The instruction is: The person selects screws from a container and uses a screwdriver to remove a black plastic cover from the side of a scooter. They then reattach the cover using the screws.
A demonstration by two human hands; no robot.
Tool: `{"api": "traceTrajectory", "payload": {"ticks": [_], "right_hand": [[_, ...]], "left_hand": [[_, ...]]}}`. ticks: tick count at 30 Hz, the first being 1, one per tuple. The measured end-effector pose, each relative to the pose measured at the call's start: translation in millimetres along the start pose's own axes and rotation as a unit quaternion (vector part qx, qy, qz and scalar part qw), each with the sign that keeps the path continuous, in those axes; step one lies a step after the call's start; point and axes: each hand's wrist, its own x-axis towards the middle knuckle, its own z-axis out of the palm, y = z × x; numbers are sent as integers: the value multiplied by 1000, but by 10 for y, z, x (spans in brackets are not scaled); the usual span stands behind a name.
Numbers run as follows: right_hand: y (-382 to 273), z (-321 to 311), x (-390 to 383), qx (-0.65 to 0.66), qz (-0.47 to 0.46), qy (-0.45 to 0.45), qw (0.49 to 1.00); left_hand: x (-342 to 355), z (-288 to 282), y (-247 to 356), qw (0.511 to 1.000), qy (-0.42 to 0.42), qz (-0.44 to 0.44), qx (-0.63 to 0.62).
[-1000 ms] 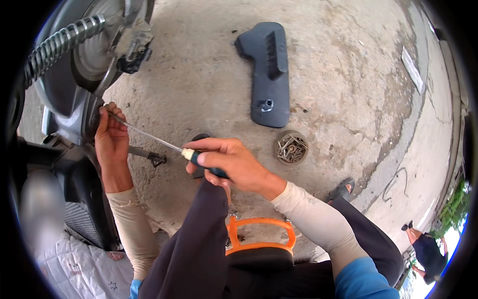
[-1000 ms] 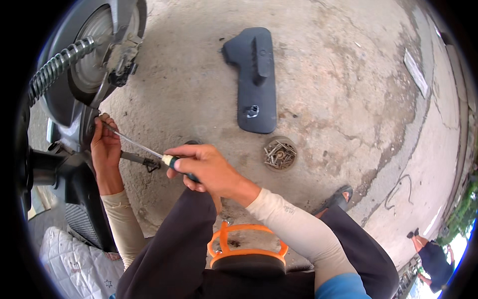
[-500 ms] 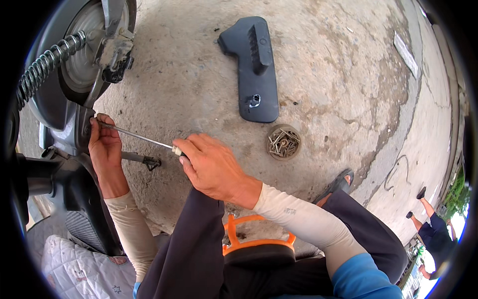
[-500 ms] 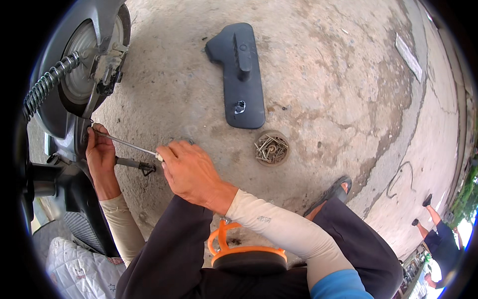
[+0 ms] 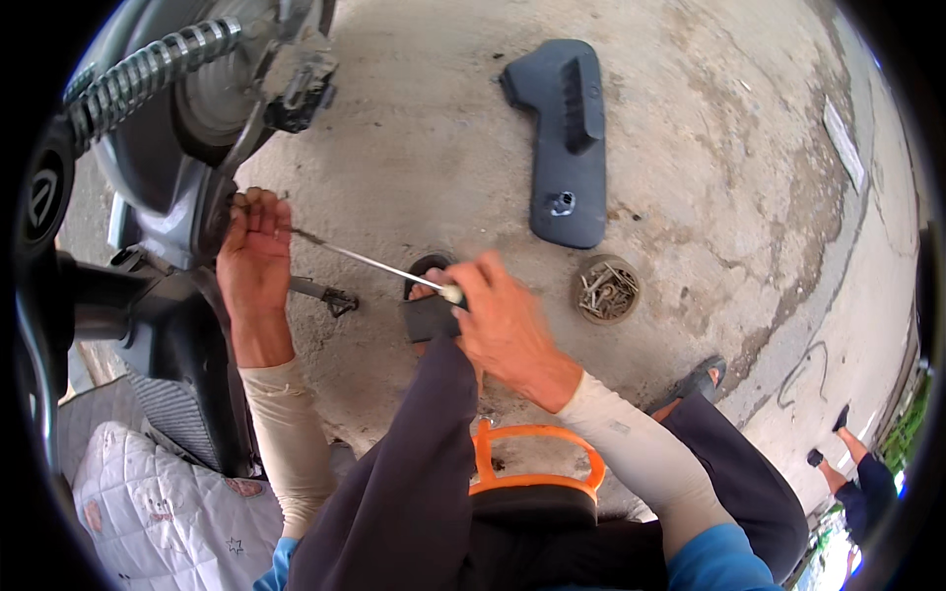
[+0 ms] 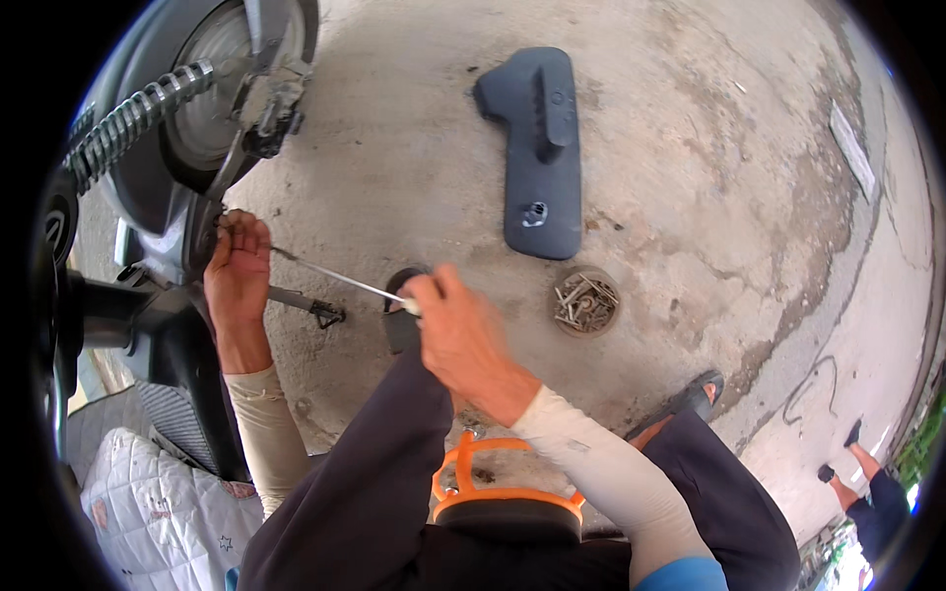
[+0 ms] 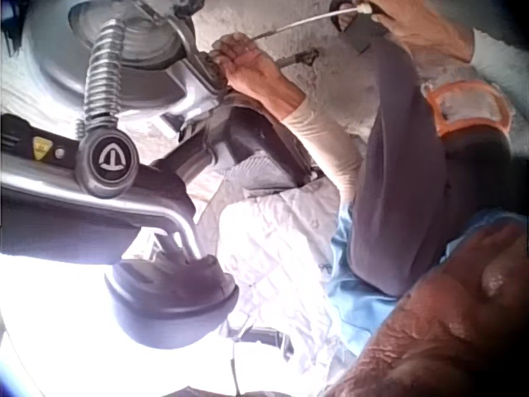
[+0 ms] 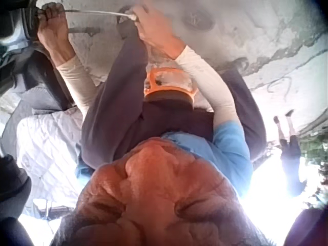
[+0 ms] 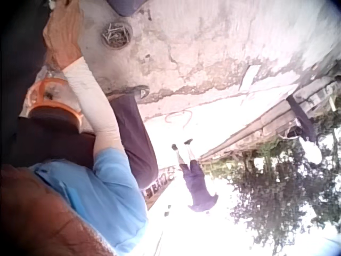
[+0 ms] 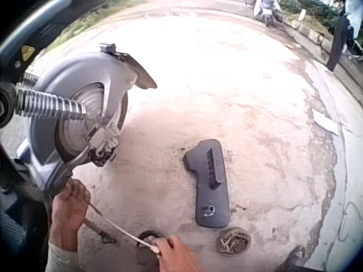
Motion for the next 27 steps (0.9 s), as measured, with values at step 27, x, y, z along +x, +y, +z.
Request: {"api": "traceTrajectory", "payload": {"ticks": [27], "right_hand": [[978, -711, 164, -108, 276, 141, 945]], "left_hand": [[-412, 1214, -1709, 884, -105, -215, 401]]}}
